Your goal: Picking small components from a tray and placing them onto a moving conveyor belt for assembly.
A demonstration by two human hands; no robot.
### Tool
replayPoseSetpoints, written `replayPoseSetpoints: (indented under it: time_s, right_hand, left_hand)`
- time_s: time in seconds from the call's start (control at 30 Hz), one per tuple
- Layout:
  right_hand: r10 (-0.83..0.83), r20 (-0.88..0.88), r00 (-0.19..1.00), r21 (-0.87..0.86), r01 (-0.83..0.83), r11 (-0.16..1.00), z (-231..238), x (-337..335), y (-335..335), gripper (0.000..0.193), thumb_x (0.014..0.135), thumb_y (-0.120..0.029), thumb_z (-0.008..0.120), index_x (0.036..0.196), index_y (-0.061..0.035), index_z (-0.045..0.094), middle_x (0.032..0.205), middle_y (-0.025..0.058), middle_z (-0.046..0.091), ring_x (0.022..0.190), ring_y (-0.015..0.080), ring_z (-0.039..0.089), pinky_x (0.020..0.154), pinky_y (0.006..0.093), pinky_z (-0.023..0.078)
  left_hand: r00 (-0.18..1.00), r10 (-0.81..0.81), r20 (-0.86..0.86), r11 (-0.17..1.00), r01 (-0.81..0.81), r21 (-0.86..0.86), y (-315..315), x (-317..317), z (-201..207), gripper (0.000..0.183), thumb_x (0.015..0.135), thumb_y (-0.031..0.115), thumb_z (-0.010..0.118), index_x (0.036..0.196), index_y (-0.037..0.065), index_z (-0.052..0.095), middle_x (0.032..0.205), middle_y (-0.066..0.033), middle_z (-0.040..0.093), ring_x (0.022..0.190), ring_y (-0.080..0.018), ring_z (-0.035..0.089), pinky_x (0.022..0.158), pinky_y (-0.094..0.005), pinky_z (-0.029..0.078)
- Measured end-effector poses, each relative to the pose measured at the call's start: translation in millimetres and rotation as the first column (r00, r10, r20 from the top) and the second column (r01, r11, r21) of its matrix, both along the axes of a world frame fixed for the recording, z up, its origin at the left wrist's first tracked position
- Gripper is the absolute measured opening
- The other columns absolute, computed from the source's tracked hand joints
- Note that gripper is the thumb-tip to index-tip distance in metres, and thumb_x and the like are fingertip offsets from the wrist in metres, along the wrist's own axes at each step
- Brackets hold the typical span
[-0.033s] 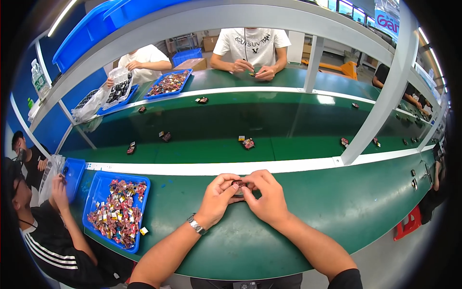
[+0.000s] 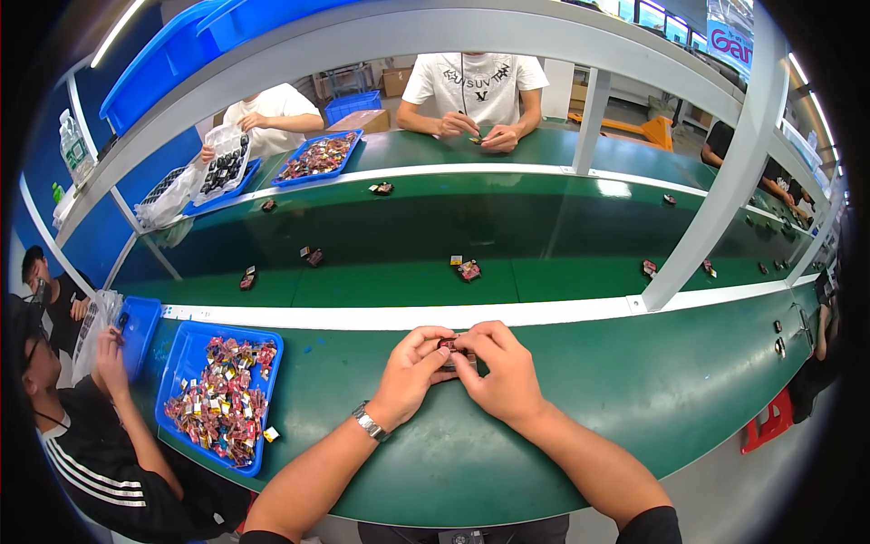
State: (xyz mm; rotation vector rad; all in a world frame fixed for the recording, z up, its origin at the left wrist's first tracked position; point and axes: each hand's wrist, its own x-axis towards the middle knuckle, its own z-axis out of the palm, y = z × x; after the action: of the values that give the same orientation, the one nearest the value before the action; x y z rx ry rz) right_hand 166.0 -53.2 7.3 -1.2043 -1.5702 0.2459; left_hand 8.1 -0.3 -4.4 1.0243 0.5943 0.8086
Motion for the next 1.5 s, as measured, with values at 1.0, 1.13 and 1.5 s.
replayPoseSetpoints:
  time_s: [1.0,1.13,1.5]
  right_hand:
    - [-0.222,0.548,0.807,0.324,0.040,0.945,-10.8,1.8,4.2,0.015,0.075,-0.006,0.064,0.089,0.0011,0.065,0.092,0.0067,0.061,0.083,0.0205,0.058,0.066,0.0315,0.046]
    - [-0.224,0.534,0.815,0.318,0.052,0.947,-6.1,4.4,3.7,0.018,0.071,-0.002,0.072,0.089,-0.0034,0.068,0.095,0.0069,0.063,0.082,0.0224,0.060,0.066,0.0337,0.050]
    - [0.033,0.026,0.999,0.011,-0.033,0.999,-3.4,6.0,1.5,0.016,0.081,0.000,0.069,0.096,-0.0029,0.069,0.099,0.0091,0.065,0.085,0.0226,0.066,0.072,0.0326,0.055]
  left_hand:
    - [0.999,-0.033,0.008,0.999,0.033,-0.026,0.2,1.2,-6.6,0.022,0.102,0.006,0.047,0.123,0.005,0.050,0.119,-0.0055,0.062,0.109,-0.0128,0.060,0.091,-0.0313,0.053]
    - [1.000,-0.008,0.027,1.000,0.009,-0.026,-0.1,2.3,-4.8,0.023,0.101,0.004,0.048,0.123,0.004,0.048,0.117,-0.0070,0.063,0.108,-0.0157,0.060,0.093,-0.0365,0.053]
    - [1.000,0.020,-0.002,0.997,-0.020,0.073,-0.1,2.6,-9.7,0.021,0.099,-0.001,0.048,0.120,0.001,0.049,0.114,-0.0097,0.063,0.104,-0.0154,0.063,0.088,-0.0335,0.057]
